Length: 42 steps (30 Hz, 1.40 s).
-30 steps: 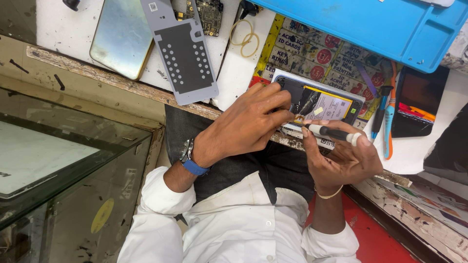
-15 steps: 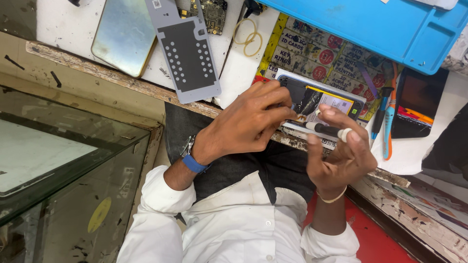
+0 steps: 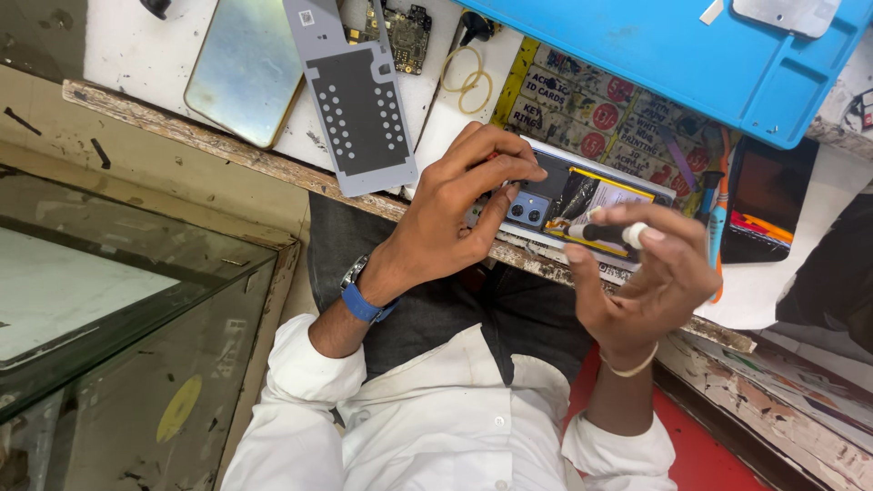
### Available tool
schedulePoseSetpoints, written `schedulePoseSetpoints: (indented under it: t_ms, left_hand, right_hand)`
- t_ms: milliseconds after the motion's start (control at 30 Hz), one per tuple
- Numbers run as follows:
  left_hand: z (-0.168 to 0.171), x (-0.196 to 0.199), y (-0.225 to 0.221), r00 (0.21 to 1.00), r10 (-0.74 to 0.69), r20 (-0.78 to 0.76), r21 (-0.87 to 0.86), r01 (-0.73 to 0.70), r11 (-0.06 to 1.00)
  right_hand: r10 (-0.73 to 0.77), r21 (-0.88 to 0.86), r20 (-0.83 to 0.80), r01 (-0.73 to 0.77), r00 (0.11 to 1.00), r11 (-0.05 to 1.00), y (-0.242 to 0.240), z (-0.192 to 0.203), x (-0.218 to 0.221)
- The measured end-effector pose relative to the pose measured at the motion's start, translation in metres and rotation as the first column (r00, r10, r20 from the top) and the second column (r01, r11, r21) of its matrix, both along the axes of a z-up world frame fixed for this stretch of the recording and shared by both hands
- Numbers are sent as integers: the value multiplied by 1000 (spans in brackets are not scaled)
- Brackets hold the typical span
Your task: The person positions a new screen over a mobile phone body, aligns the internal cables, and uses a screwdriver to secure the internal components.
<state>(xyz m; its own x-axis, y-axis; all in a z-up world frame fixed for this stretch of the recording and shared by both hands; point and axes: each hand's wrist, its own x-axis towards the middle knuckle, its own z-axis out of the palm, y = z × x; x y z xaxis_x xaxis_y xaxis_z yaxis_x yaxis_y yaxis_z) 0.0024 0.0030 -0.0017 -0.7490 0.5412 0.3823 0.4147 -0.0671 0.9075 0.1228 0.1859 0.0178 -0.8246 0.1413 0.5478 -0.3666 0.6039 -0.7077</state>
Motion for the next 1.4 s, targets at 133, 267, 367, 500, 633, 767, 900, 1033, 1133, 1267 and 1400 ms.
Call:
schedulePoseSetpoints:
  t_ms: [133,267,367,500,633,767,900,1033,1133,1267,1400]
  left_hand:
    - [-1,0,0,1000,8,2,-2,-8,1000]
    - [-1,1,-1,1000,18,22,-25,-17,1000]
    - [-2,1,0,1000,15,27,-13,-14,1000]
    - [-3,1,0,1000,21,12,-28,-21,999]
    - [-1,2,0,1000,21,22,-40,-20,999]
    - [1,1,-1,999,33,33,-59,-31,998]
    - [3,2,-1,999,41,2,-55,-41,998]
    - [4,2,0,999,30,33,-54,-29,998]
    - [3,2,1,998,22,61,-55,-18,998]
    - [0,2,2,999,25,48,-44,-23,999]
    - [3,2,0,998,24,51,-54,-21,998]
  right_hand:
    - [28,-37,-12,-28,1000,999,1,-2,-4]
    - [34,-45,0,-34,999,998,2,4,-7]
    - [88,-129,0,-87,996,988,-3,4,-8]
    - [6,-38,16,-6,1000,999,-2,7,-7]
    - [117,-114,37,-112,992,987,3,8,-11]
    - [32,48,-9,-31,999,998,9,3,-9]
    - [24,31,-11,-23,1000,999,7,2,-9]
    - [-61,-8,44,61,997,998,3,7,-6]
    - [53,-117,21,-50,998,992,1,5,-8]
    - [-23,-27,29,23,999,999,2,4,-4]
    - [2,-28,15,-1,1000,1000,-2,0,-4]
